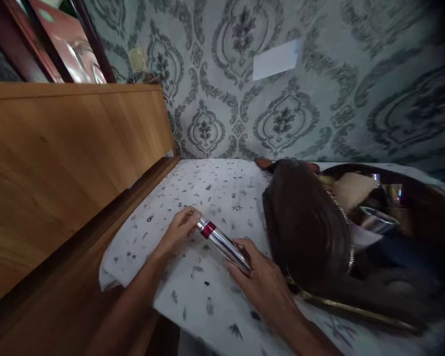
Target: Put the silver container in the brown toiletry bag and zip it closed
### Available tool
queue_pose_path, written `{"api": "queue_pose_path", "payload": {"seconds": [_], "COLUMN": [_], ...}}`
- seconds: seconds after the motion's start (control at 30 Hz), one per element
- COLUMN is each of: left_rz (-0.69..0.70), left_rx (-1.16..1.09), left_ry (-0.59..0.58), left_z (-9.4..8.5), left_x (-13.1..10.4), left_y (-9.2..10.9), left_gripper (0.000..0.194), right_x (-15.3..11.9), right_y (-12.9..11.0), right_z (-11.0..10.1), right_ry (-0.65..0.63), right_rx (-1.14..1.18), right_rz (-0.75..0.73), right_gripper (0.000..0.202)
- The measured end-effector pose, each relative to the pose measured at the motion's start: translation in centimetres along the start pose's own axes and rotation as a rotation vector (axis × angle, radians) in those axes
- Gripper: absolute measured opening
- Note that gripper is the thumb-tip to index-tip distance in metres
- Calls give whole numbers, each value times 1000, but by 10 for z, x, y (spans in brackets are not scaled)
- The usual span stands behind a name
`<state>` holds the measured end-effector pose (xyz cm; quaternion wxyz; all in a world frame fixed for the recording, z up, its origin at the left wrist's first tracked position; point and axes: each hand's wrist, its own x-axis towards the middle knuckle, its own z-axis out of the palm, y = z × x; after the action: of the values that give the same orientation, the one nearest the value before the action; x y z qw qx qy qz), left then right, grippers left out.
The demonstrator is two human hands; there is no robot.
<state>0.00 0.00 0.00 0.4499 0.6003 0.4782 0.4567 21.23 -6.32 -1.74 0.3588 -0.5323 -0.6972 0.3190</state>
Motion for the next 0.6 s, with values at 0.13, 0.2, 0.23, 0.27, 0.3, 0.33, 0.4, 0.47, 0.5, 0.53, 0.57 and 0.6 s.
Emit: {"api": "queue_pose_path", "payload": {"seconds": [0.13, 0.2, 0.23, 0.27, 0.3, 0.33, 0.4, 0.47, 0.5, 0.53, 0.57, 0.6], "left_rz": [65, 68, 62, 54, 51, 56, 75, 92, 95, 96, 98, 100], "left_rx": [-57, -67, -68, -66, -59, -45, -6, 14, 17, 20, 26, 35], "left_ry": [-58, -46, -31, -16, -7, -7, -18, -13, 0, 16, 31, 42], "left_z": [-1, -1, 0, 1, 2, 4, 6, 9, 9, 10, 10, 10], "left_x": [-5, -7, -8, -8, -9, -10, -11, -11, -11, -10, -10, -10], "left_y": [6, 8, 9, 10, 11, 12, 12, 12, 11, 11, 10, 10], "left_gripper": [42, 41, 42, 42, 43, 44, 47, 49, 49, 49, 49, 48], "right_x": [-2, -2, -2, -2, -3, -3, -4, -5, -5, -5, -5, -5], "right_y": [-4, -5, -6, -7, -8, -9, -10, -10, -9, -8, -7, -6], "right_z": [-5, -5, -5, -4, -3, -3, -3, -3, -2, -2, -1, 0], "right_ry": [-26, -34, -39, -45, -54, -65, -95, -158, -207, -261, -314, -358], "right_rx": [56, 93, 108, 120, 129, 139, 174, 268, 346, 438, 535, 625], "right_rz": [21, 30, 34, 37, 37, 35, 37, 71, 104, 145, 187, 228], "right_gripper": [29, 26, 25, 25, 24, 24, 23, 26, 30, 36, 41, 46]}}
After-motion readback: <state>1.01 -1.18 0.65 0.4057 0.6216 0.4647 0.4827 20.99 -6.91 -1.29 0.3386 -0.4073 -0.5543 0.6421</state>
